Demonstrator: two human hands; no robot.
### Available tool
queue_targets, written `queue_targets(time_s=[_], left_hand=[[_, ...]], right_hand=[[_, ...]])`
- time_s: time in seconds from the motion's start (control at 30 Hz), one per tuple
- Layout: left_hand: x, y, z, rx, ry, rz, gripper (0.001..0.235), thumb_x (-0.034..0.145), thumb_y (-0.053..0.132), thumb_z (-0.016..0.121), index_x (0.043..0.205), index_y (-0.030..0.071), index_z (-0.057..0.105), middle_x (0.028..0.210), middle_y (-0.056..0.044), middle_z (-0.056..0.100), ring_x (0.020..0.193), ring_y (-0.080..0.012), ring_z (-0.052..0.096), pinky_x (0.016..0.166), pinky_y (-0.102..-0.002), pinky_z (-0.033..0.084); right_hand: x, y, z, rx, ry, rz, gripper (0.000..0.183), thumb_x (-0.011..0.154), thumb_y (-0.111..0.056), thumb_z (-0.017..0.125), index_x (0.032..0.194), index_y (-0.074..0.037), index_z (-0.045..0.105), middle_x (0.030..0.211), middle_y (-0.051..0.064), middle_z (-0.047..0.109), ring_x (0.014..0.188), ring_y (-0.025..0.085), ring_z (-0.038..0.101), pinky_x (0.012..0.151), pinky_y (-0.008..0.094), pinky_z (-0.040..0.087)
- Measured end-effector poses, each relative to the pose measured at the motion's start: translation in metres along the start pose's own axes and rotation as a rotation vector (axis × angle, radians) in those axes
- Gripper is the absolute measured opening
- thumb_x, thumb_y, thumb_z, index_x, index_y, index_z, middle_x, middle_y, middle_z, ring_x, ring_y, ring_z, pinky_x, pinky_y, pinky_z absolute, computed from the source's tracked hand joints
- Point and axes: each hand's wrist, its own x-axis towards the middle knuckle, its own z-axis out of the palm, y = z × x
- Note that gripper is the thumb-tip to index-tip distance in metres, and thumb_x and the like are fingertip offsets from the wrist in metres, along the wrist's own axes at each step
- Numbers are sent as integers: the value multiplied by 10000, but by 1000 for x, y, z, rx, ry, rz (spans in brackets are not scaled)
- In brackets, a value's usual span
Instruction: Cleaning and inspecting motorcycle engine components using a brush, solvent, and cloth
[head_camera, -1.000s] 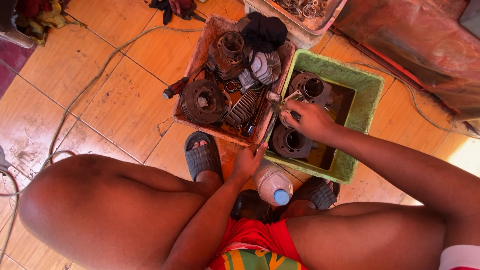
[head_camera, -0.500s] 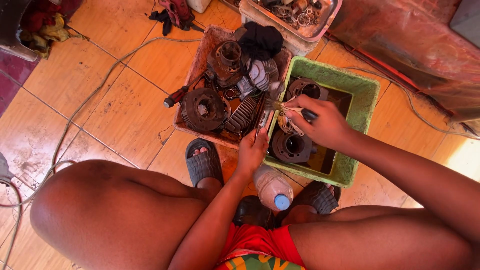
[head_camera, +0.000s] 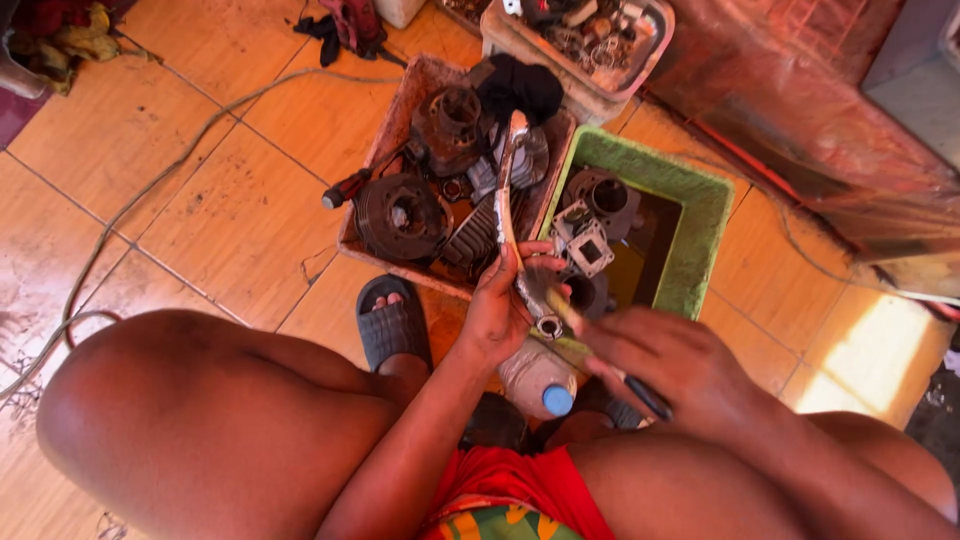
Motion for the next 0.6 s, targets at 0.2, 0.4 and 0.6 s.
queue_targets(time_s=[0.2, 0.4, 0.6], left_hand=[[-9, -19, -6, -3, 70, -4, 549, 1082, 439, 493, 1273, -68, 583, 1166, -295, 708, 861, -417, 760, 756, -544, 666], [-15, -12, 19, -13, 22, -63, 531, 1102, 386, 476, 1309, -91, 587, 1155, -303, 710, 850, -401, 764, 719, -501, 669], [-12, -13, 17, 4, -92, -34, 624, 1115, 411, 366, 1422, -117, 492, 564, -180, 601, 327, -140, 477, 394, -238, 465]], right_hand=[[-20, 13, 28, 345, 96, 108, 152, 943, -154, 636, 845, -87, 730, 690, 91, 646, 547, 316, 642, 483, 400, 564], [15, -2, 4, 327, 120, 54, 124, 925, -63, 643, 953, -10, 751, 780, 170, 722, 612, 345, 716, 532, 444, 600], [3, 24, 8, 405, 260, 288, 197, 936, -56, 634, 1061, 2, 775, 748, 182, 740, 598, 297, 722, 581, 450, 611]])
